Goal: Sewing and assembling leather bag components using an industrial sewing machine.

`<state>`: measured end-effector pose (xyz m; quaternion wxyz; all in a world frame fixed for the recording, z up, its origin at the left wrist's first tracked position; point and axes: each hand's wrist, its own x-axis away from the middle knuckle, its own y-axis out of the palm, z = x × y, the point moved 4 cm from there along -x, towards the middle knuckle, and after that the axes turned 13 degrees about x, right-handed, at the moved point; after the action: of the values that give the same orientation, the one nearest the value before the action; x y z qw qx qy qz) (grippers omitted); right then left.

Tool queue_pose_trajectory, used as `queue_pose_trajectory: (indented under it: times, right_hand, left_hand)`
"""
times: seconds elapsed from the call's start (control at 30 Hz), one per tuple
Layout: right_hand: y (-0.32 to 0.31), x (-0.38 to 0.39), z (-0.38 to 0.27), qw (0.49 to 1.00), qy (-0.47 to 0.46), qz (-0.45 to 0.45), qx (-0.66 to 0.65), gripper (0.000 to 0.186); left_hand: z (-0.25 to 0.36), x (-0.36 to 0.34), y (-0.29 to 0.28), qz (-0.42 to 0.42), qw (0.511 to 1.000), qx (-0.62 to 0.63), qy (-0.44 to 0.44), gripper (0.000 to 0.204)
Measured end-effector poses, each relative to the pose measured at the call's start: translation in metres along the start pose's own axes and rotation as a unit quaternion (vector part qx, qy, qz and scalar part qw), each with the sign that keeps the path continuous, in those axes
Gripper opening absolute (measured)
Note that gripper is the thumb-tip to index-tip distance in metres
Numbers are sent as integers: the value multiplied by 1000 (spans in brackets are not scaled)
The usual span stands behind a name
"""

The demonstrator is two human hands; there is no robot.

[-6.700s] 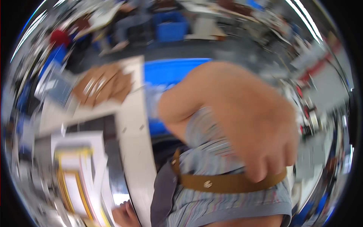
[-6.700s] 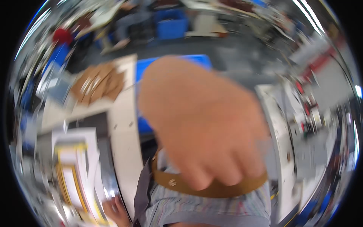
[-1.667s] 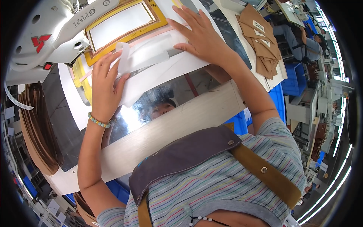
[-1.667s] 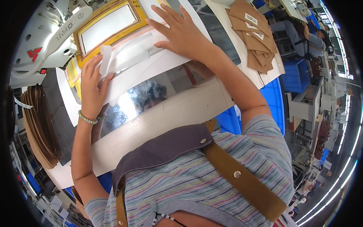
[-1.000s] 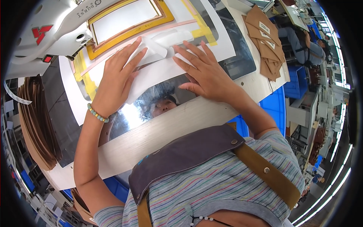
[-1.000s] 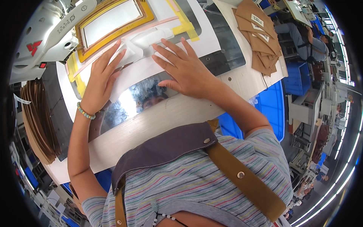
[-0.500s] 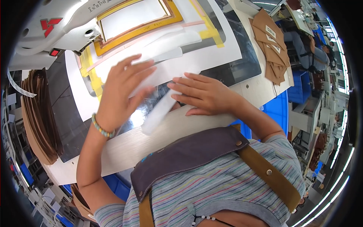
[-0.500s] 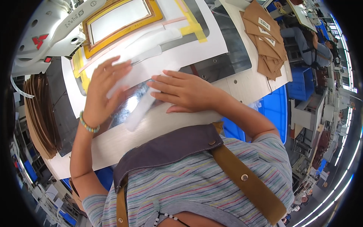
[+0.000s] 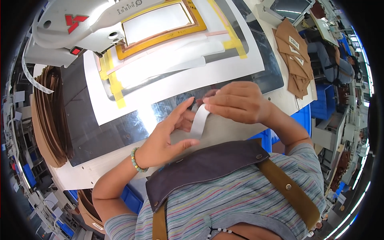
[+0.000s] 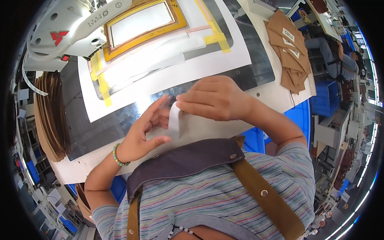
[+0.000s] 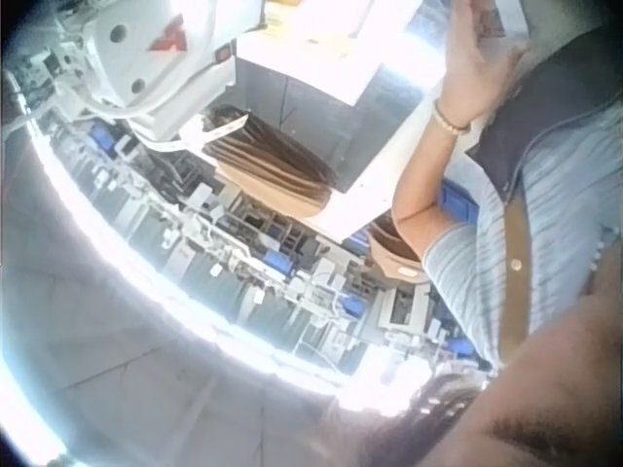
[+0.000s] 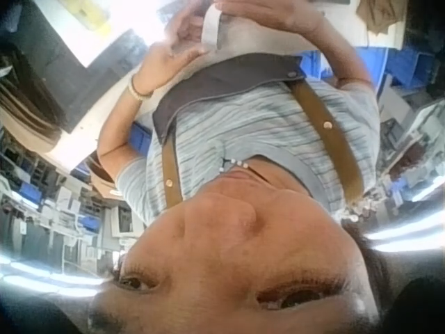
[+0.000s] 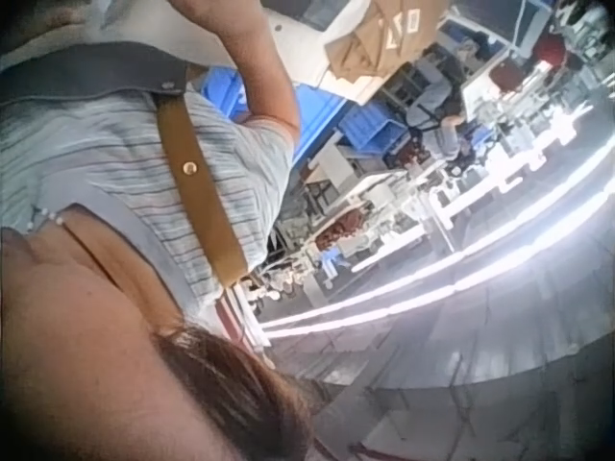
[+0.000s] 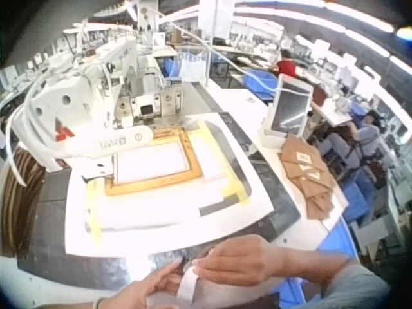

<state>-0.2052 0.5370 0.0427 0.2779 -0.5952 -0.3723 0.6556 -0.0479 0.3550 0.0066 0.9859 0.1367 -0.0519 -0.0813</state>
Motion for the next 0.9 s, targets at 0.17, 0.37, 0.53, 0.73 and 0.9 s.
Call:
queue_pose_trajectory:
  times: [0.17,0.37,0.53,0.73,0.9]
  right_hand:
    - [-2,-33,31,995,-23,18,95,28]
    - [47,-45,72,981,-45,-18,190,23]
    - [53,-43,86,989,23,-78,125,25]
    - [44,-50,104,978,66,-24,195,20]
    - [60,-56,116,969,76,-103,209,16]
  left_hand:
    - [18,-8,-34,95,992,62,-53,57]
    - [53,-35,-107,219,947,-227,66,48]
    - [46,-40,-123,186,845,-485,131,41]
    - [42,-46,-85,137,728,-627,239,41]
    - [17,-60,-53,-44,783,-595,176,65]
